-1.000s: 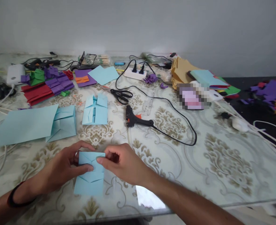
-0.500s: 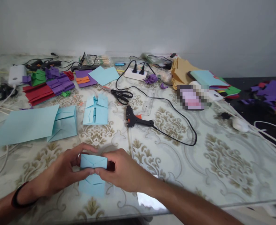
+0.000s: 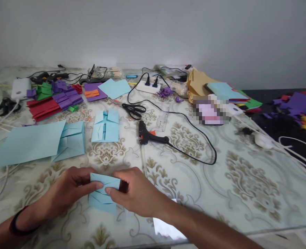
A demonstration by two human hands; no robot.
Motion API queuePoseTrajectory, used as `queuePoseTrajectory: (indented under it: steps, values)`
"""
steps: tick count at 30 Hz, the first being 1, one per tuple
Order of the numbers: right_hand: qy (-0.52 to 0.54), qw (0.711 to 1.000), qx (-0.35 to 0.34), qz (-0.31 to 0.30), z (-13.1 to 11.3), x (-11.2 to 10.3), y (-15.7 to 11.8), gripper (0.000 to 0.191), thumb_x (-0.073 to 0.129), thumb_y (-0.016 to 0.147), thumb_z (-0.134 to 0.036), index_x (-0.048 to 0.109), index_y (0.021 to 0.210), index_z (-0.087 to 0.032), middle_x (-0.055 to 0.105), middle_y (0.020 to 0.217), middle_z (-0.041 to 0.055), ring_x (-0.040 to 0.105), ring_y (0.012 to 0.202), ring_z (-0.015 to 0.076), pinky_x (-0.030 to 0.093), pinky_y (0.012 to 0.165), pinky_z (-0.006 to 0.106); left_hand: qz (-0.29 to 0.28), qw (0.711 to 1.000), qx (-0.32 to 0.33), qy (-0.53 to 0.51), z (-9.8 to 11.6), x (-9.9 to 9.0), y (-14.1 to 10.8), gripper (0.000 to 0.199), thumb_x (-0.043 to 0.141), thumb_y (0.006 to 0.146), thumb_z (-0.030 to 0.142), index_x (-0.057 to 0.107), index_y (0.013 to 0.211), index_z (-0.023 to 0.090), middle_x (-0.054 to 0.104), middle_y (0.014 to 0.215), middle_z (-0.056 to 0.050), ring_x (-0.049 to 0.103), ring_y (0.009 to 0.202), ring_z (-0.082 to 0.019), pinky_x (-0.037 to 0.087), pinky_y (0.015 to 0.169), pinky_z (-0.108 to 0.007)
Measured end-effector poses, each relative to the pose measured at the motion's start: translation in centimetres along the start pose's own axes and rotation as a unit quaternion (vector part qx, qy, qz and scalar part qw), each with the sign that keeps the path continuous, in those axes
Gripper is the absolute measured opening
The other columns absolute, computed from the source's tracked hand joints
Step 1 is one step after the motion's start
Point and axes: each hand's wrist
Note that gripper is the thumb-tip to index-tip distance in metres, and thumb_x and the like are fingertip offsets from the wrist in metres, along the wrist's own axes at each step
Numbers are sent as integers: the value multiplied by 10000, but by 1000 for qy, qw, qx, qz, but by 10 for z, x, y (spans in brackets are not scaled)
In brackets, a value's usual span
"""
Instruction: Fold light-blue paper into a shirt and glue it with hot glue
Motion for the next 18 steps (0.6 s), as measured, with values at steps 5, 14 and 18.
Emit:
queuePoseTrajectory:
  steps: [5,14,18]
  values:
    - [-18,1000,-11,9,-1,2,0,351,684,857,-313,448,621,-204,455,554,-58,397,513,88,265,460,226,-31,999,-6,4,0,-1,0,425,646,922,469,560,642,162,397,602,46,326,585,-105,243,514,-245]
    - [0,1000,-3,1,1,5,0,304,684,847,-311,502,633,-195,476,558,-61,406,519,85,278,460,221,-94,995,-19,-25,10,-1,-4,354,608,935,401,583,679,158,413,626,40,323,597,-105,233,515,-249]
    - [38,999,-9,28,1,3,-1,368,646,913,-367,492,628,-194,496,582,-44,425,548,95,316,491,229,-81,995,-16,-54,6,-2,-3,354,637,902,429,555,681,164,425,635,37,335,589,-105,257,511,-237]
Point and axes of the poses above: each hand's wrist, its own y-axis towards the middle knuckle, its own x-axis out of the palm, z = x × y
